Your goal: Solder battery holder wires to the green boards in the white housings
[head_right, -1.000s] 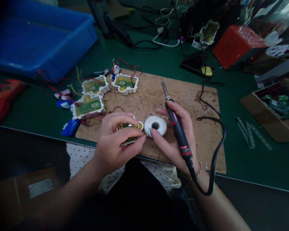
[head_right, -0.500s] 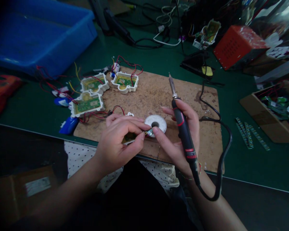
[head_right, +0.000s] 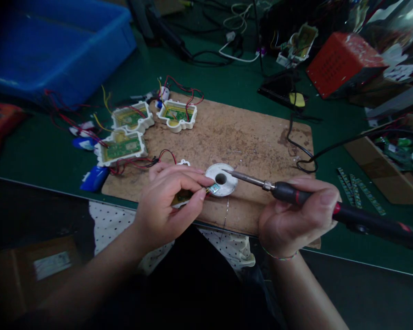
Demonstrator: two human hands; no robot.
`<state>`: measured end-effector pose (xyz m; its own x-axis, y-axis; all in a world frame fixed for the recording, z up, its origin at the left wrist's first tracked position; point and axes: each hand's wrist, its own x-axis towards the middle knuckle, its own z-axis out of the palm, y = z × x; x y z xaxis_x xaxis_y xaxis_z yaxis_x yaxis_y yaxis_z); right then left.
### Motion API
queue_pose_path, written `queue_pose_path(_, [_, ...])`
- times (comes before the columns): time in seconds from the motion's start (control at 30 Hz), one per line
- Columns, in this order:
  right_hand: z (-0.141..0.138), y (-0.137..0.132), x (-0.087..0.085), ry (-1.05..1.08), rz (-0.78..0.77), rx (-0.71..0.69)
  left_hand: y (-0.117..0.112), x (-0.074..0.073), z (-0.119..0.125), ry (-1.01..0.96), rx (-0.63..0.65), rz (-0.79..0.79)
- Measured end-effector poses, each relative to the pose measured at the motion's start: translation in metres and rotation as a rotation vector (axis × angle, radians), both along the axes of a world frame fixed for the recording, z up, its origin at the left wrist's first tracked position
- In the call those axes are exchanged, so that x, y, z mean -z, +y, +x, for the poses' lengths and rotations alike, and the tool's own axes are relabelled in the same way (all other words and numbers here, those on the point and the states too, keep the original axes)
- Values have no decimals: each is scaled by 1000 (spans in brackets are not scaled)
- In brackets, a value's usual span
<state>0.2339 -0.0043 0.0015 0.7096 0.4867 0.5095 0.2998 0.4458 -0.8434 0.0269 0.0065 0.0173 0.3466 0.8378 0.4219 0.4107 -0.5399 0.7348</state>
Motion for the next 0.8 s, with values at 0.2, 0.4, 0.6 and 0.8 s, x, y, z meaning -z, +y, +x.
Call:
queue_pose_path(0.2, [-6,6,1,-1,176,7,-2,2,0,-2,3,-4])
queue_pose_path(0.4, [-9,4,0,-49,170,-21,-2,0,-1,-7,4,-6])
queue_pose_path(0.6, [-11,3,-3,-30,134,-49,0,0,0,-6,5,1])
queue_pose_path(0.8, [-9,2,-1,-55,101,-71,0,0,0,-7,3,9])
